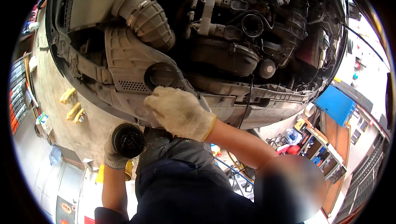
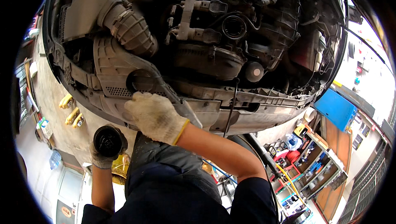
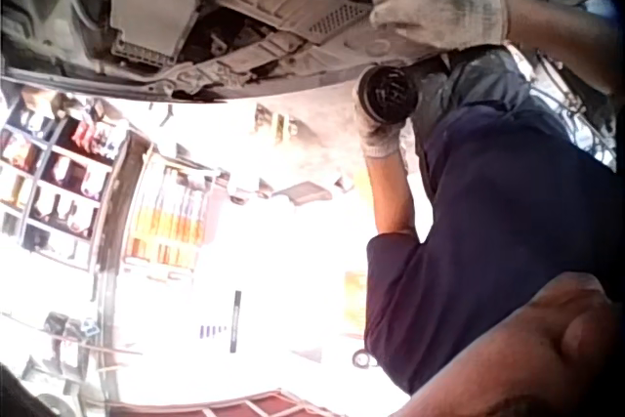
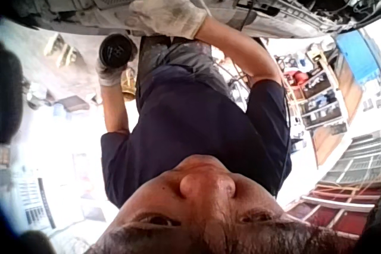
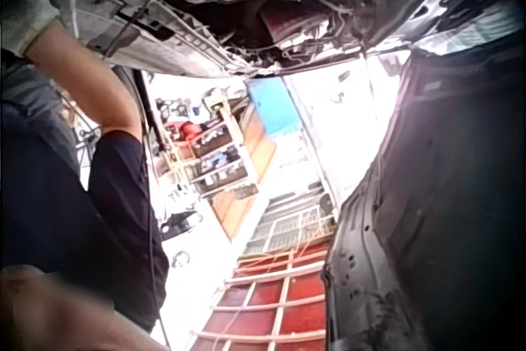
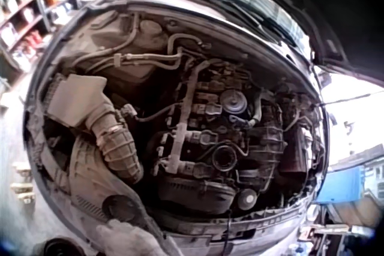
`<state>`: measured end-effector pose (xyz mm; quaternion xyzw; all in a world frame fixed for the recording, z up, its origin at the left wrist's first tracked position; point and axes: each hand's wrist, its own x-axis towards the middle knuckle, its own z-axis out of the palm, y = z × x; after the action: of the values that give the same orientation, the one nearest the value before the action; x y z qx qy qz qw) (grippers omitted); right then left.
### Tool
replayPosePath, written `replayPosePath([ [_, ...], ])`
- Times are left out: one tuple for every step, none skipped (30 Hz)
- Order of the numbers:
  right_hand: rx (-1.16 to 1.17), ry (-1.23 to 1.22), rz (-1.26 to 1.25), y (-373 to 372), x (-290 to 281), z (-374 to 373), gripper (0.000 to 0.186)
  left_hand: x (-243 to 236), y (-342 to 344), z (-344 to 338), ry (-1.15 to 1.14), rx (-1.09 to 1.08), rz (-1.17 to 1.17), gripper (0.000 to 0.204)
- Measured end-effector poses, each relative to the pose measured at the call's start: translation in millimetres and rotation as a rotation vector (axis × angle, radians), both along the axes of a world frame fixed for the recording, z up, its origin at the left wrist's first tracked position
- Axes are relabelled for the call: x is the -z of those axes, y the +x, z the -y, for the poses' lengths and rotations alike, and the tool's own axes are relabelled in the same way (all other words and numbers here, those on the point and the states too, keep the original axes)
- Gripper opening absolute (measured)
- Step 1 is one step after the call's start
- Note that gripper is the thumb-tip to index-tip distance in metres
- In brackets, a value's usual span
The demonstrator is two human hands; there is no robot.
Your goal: The person operates a fluid exchange machine connected to a car's engine, removes the oil cap, and then reattaches the air intake assembly. The person handles hoses, the oil cap, and the air intake housing during the process.
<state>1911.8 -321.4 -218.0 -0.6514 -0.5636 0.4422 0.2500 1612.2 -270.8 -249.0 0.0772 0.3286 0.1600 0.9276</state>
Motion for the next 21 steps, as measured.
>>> replayPosePath([
  [-0.010,-0.069,-0.011,9.2,-3.0,3.9,0.022,0.3,1.9,-0.9,-0.033,0.006,0.015,0.071],
  [0.026,-0.073,-0.031,20.0,-3.7,10.4,0.024,2.6,1.5,-0.8,-0.012,0.018,0.026,0.070],
  [0.084,-0.044,0.007,33.3,-6.2,17.7,0.024,5.9,-0.1,0.7,0.006,0.029,0.037,0.070],
  [0.136,-0.011,0.040,47.0,-7.6,25.2,0.023,7.2,-0.6,2.4,0.028,0.035,0.045,0.070],
  [0.188,0.021,0.074,62.3,-8.8,32.8,0.023,5.7,1.5,2.7,0.033,0.034,0.043,0.070],
  [0.245,-0.013,0.133,80.9,-10.8,40.4,0.023,2.9,6.4,1.2,0.033,0.036,0.046,0.070],
  [0.299,-0.042,0.190,101.3,-11.3,47.3,0.023,1.9,9.3,1.2,0.038,0.034,0.045,0.070],
  [0.398,-0.079,0.239,122.8,-12.7,51.8,0.023,2.1,8.7,1.7,0.047,0.043,0.027,0.070],
  [0.499,-0.119,0.293,145.0,-14.1,55.8,0.024,3.3,7.2,1.2,0.052,0.053,0.012,0.071],
  [0.512,-0.052,0.431,167.9,-10.7,60.4,0.023,4.0,8.4,1.0,0.047,0.059,0.002,0.071],
  [0.524,0.018,0.569,189.5,-6.1,63.8,0.023,4.9,9.9,0.5,0.043,0.067,-0.008,0.072],
  [0.502,-0.012,0.650,209.0,-5.9,62.0,0.023,3.2,11.8,0.8,0.036,0.064,-0.021,0.072],
  [0.479,-0.045,0.736,224.3,-6.8,58.0,0.023,4.3,12.8,0.9,0.033,0.068,-0.022,0.072],
  [0.431,-0.050,0.795,235.2,-3.6,53.8,0.023,5.3,13.8,1.3,0.030,0.070,-0.022,0.073],
  [0.385,-0.056,0.850,244.3,1.4,50.6,0.023,7.8,13.1,0.5,0.036,0.081,-0.018,0.073],
  [0.337,-0.059,0.905,250.6,6.1,46.5,0.024,8.6,14.0,0.4,0.042,0.085,-0.009,0.073],
  [0.291,-0.061,0.932,255.1,11.1,42.5,0.024,9.3,14.7,0.6,0.047,0.089,-0.001,0.073],
  [0.244,-0.062,0.957,258.8,16.3,38.5,0.024,7.2,17.3,0.4,0.053,0.087,0.009,0.073],
  [0.197,-0.062,0.982,261.2,20.7,35.3,0.024,6.7,17.1,1.0,0.054,0.082,0.009,0.073],
  [0.185,-0.058,0.994,261.9,24.1,32.9,0.024,6.0,16.6,1.8,0.054,0.079,0.010,0.072],
  [0.169,-0.063,1.013,263.9,28.0,30.5,0.023,5.8,14.7,2.6,0.051,0.071,-0.001,0.072],
])
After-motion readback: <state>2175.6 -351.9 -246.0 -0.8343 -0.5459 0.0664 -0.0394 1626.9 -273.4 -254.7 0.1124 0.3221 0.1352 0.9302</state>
